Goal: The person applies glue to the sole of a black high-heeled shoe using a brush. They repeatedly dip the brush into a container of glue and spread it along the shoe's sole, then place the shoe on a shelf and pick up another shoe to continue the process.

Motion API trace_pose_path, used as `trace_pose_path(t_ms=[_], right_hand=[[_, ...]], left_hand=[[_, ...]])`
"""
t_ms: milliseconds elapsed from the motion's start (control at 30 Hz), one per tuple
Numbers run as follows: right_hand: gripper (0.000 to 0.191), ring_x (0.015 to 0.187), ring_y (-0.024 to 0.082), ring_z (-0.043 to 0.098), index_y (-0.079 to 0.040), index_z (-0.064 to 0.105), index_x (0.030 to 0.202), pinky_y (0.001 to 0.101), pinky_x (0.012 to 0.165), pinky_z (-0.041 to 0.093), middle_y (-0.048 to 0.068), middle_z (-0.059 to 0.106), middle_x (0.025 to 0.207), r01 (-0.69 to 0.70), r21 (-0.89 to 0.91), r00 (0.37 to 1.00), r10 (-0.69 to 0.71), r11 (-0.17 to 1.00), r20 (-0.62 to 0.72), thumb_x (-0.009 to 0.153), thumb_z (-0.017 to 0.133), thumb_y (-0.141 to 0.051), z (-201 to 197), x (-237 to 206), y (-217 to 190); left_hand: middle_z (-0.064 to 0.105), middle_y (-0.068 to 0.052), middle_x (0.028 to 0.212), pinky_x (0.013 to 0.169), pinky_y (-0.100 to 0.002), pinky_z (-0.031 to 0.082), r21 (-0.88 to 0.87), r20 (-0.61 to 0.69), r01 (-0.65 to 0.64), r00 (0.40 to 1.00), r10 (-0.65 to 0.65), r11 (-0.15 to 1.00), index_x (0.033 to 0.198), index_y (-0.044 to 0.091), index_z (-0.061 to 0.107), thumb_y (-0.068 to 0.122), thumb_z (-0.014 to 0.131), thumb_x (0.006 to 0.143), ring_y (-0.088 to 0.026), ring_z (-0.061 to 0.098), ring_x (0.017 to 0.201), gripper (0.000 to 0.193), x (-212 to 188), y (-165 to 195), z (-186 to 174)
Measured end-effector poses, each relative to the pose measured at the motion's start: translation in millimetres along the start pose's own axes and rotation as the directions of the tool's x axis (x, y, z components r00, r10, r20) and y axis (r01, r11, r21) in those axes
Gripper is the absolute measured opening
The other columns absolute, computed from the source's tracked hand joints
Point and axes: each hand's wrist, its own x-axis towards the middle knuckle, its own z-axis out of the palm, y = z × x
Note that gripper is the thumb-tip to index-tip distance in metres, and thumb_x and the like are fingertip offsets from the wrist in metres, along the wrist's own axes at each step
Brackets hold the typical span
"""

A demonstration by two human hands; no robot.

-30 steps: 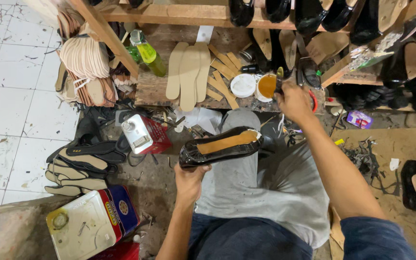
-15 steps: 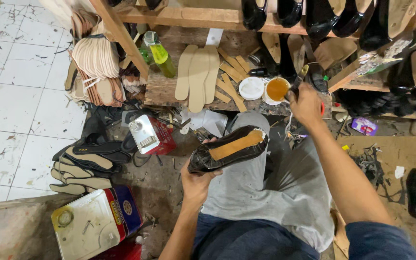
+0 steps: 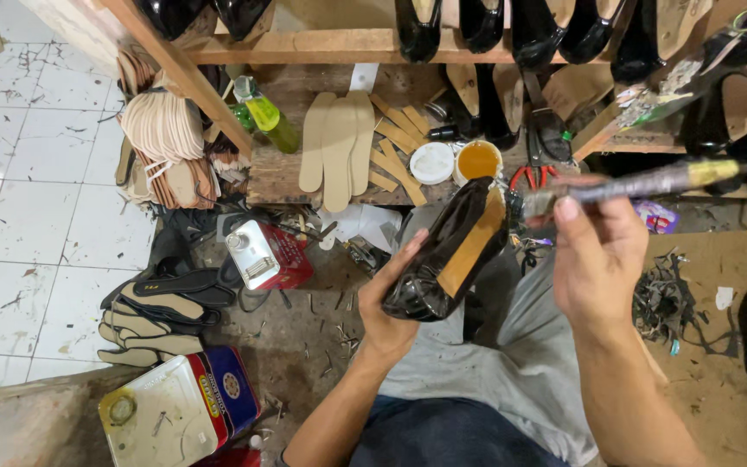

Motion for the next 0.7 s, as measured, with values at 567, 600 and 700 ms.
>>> trace_pose_path(t_ms=[567,600,700], right_hand=[[0.022,0.089,0.017,0.067,0.006,0.068,0.116,0.0254,0.081,0.054,0.016,0.069,0.107,0.375,-0.594,0.924,-0.342,0.712,0.173,0.095,0.073,0.004,21.2,-36.8,-53.4],[0.021,0.088,0.016,0.066,0.007,0.067,0.117,0.024,0.079,0.055,0.018,0.069,0.109,0.345,-0.56,0.934,-0.334,0.754,0.126,0.097,0.073,0.004,21.7,-36.4,-53.8],[0.023,0.092,0.02,0.07,0.005,0.069,0.11,0.0247,0.077,0.056,0.015,0.07,0.101,0.427,-0.582,0.902,-0.279,0.692,0.33,0.088,0.074,0.002,17.7,-39.3,-60.1]], left_hand=[[0.061,-0.017,0.145,0.124,-0.06,0.04,0.191,0.123,-0.433,0.901,0.416,0.881,0.134,0.008,0.057,0.007,0.073,0.096,-0.042,0.056,0.143,0.041,25.9,21.5,30.5],[0.061,-0.017,0.145,0.124,-0.061,0.04,0.19,0.123,-0.442,0.897,0.426,0.877,0.133,0.008,0.057,0.007,0.072,0.096,-0.042,0.056,0.143,0.04,25.0,21.6,30.6],[0.06,-0.016,0.145,0.127,-0.065,0.041,0.184,0.131,-0.472,0.881,0.455,0.862,0.133,0.009,0.057,0.009,0.073,0.099,-0.041,0.055,0.143,0.038,24.8,21.4,28.1]])
